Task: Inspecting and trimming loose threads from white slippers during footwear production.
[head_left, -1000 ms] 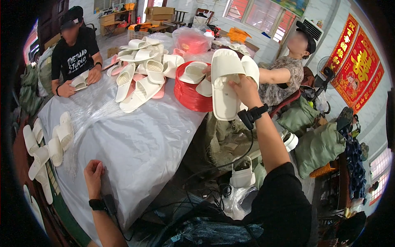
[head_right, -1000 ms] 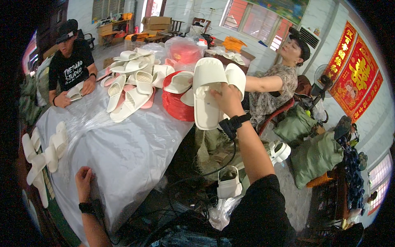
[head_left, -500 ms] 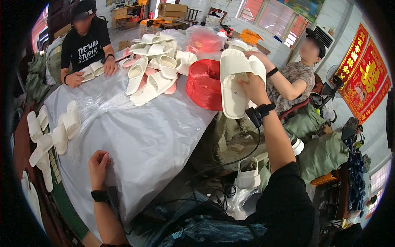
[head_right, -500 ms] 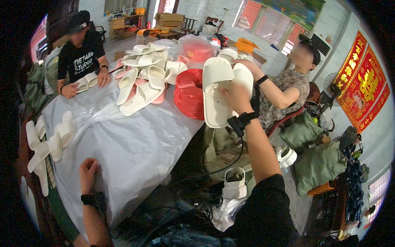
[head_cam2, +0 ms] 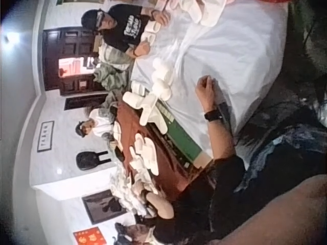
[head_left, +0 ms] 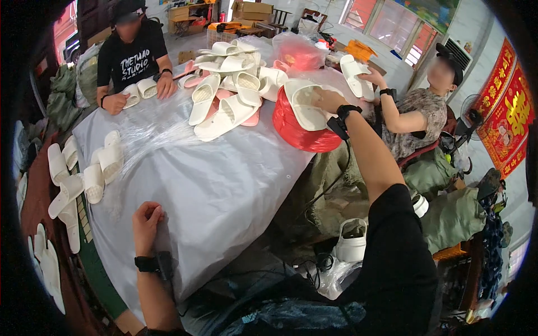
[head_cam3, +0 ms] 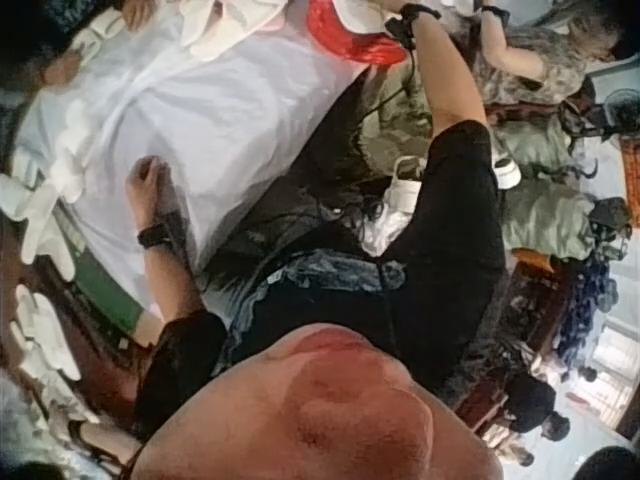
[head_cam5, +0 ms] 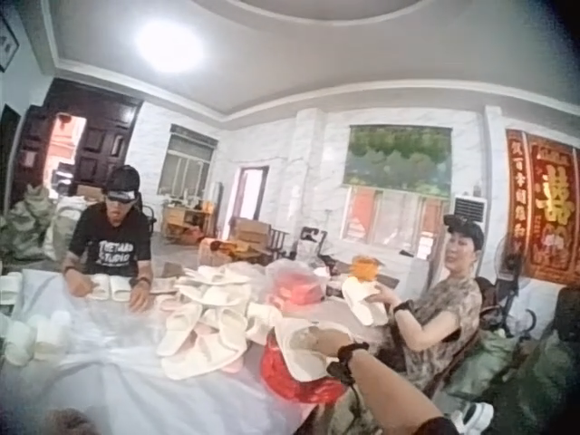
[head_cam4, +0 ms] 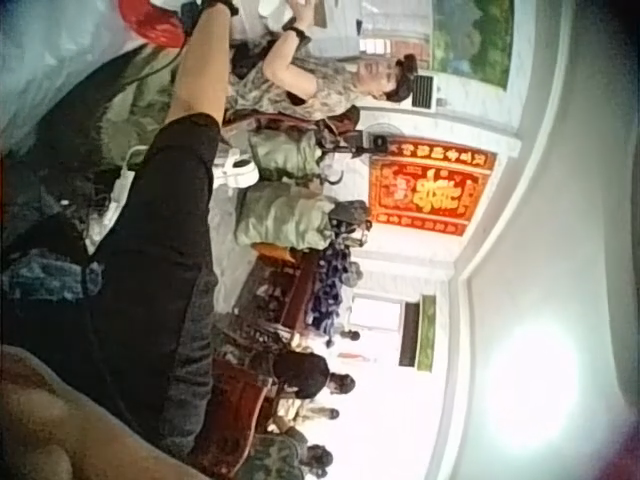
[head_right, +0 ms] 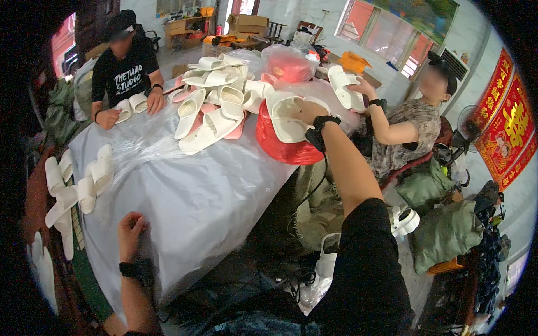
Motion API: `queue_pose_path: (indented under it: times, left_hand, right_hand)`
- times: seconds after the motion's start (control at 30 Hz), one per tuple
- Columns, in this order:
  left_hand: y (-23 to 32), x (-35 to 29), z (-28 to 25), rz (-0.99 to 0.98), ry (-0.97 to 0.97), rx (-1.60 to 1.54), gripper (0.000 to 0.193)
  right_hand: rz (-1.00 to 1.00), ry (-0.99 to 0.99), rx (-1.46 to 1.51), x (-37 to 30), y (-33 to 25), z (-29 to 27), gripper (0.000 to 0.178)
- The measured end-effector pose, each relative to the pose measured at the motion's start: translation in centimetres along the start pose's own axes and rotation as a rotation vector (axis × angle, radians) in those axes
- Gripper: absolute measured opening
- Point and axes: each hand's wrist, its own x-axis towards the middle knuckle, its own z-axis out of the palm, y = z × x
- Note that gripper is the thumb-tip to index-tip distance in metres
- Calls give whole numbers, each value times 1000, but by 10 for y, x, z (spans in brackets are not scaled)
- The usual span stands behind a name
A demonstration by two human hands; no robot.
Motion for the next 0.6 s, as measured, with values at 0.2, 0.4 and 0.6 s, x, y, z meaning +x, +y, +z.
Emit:
queue_pose_path:
  times: [0.2,0.4,0.6]
  left_hand:
    - [12,-8,-2,-4,5,141,9]
    - [10,2,9,17,-1,131,10]
    - [4,-1,0,25,13,166,10]
  right_hand:
    - [-101,74,-76,-28,-18,19,41]
    - [71,362,14,-77,-7,-14,38]
    - [-240,475,125,-98,-30,-8,31]
